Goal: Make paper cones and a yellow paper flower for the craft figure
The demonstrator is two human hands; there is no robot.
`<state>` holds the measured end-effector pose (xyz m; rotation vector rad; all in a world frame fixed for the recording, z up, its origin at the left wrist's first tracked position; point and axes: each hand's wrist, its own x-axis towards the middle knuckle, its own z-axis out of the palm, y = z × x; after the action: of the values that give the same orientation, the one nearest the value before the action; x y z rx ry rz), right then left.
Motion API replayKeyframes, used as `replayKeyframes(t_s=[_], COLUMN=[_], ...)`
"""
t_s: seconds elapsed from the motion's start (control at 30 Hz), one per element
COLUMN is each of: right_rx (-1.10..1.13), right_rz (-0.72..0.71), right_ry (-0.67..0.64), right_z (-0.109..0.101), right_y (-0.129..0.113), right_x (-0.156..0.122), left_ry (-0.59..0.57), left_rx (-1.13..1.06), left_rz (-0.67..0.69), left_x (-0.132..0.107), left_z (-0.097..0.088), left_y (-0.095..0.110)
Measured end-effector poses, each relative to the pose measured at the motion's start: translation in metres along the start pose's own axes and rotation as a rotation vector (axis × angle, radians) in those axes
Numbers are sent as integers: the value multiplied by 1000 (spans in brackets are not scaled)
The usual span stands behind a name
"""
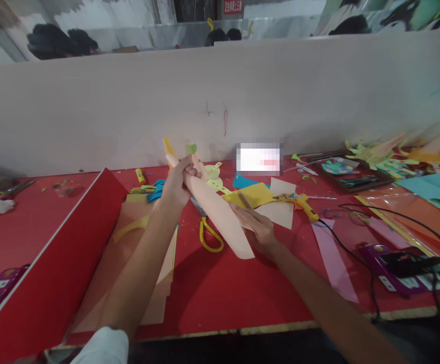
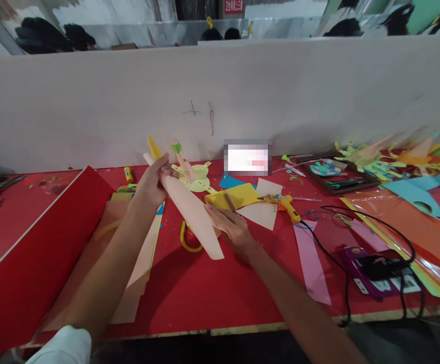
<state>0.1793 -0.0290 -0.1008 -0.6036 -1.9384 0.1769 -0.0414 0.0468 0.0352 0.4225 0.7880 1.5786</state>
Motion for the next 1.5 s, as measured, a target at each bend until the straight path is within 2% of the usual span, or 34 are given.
replayKeyframes(t_s=[0.2, 0.33, 0.47, 0.67, 0.9, 1.23, 1.5], right_rx=[28, 29, 26, -16, -59, -18, -5], right_rz=[47, 20, -35, -38, -55, -67, -67], right_ry=[-10, 21, 58, 82, 68, 98, 108], right_z=[-7, -7, -1, 1, -1, -3, -3], right_y=[-10, -12, -2, 5, 5, 0, 4], right_x=[5, 6, 1, -2, -1, 7, 5], left_ry=[-59, -91, -82, -42, -79, -109, -127], left_rx=[-22, -46, -12, 40, 71, 88, 105], left_rz=[-5, -6, 8, 23, 31, 23, 7], left_x=[-3, -3, -6, -10, -12, -12, -12], left_z=[-2, -2, 2, 8, 6, 5, 3], left_y=[15, 18, 11, -6, -17, -29, -26])
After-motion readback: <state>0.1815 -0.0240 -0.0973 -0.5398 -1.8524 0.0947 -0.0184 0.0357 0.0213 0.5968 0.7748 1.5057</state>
